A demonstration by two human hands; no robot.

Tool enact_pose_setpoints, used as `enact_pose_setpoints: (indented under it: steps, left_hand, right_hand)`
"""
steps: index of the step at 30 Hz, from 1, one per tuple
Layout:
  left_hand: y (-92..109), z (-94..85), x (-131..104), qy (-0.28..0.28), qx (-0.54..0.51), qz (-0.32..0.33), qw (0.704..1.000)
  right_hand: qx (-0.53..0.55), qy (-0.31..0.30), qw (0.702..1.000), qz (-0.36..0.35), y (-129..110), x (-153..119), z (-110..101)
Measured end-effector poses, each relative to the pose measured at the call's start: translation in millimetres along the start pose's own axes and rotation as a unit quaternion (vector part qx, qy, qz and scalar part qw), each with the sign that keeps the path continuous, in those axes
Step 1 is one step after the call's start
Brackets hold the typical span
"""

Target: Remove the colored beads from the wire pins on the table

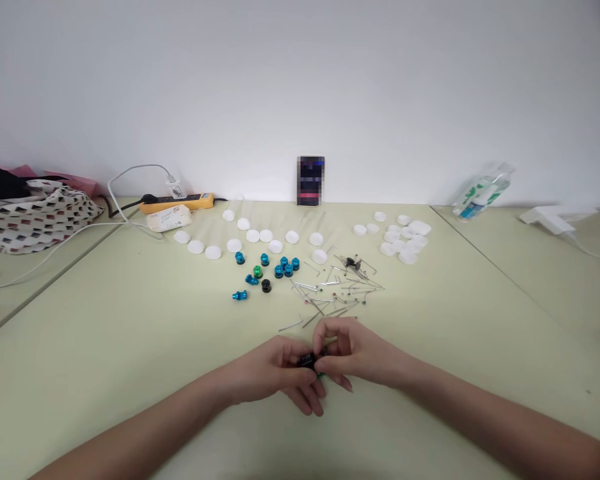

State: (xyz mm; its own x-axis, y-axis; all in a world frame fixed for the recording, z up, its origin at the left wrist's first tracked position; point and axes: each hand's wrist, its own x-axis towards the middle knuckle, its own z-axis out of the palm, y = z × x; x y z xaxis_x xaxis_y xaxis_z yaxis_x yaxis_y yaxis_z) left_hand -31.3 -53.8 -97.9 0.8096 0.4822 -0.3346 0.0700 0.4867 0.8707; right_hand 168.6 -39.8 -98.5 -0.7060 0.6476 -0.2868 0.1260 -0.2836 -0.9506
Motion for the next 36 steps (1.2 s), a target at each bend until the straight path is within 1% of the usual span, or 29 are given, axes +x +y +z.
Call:
enact_pose_setpoints:
  steps: [3, 6, 8, 13, 16, 19, 23, 25, 27, 29, 32, 36]
  left_hand:
    - [1, 3.0, 1, 0.002, 0.01, 0.011, 1.0]
    - [-1, 3.8, 2, 0.024, 0.026, 0.032, 0.999]
    - [-2, 2.7, 3, 0.031, 0.033, 0.034, 0.998]
    - [-2, -3.4, 1, -0.001, 0.03, -0.004, 1.0]
    - [-2, -3.4, 0, -0.007, 0.026, -0.006, 1.0]
    - [-5, 1.2, 1, 0.019, 0.039, 0.022, 0.999]
    - [-11, 5.7, 3, 0.08, 0.049, 0.07, 0.993]
    - [-13, 5.0, 4, 0.112, 0.061, 0.08, 0.989]
    - [-13, 3.7, 4, 0.131, 0.081, 0.074, 0.985]
    - [-11, 3.1, 3, 0.125, 0.1, 0.061, 0.985]
    - [-7, 4.1, 3, 0.116, 0.096, 0.054, 0.987]
    - [-6, 6.4, 3, 0.118, 0.07, 0.089, 0.987]
  right_hand:
    - [0.027, -0.001, 1.0, -0.006, 0, 1, 2]
    - [0.055, -0.011, 0.998, -0.022, 0, 2, 0]
    - [0.065, -0.022, 0.997, -0.035, 0, 3, -2]
    - [0.087, -0.061, 0.993, -0.043, 1, 2, -5]
    - [0.103, -0.057, 0.992, -0.04, 1, 1, -4]
    - [0.098, -0.044, 0.994, -0.036, 1, 1, -3]
    - [0.088, -0.009, 0.995, -0.038, 3, 2, -2]
    - [0.091, 0.003, 0.995, -0.04, 4, 3, -2]
    - [0.102, 0.003, 0.994, -0.044, 6, 3, -1]
    - [0.114, -0.005, 0.992, -0.053, 8, 3, 0]
    - [0.129, -0.019, 0.989, -0.07, 9, 3, 1]
    - [0.165, -0.007, 0.982, -0.089, 9, 4, 2]
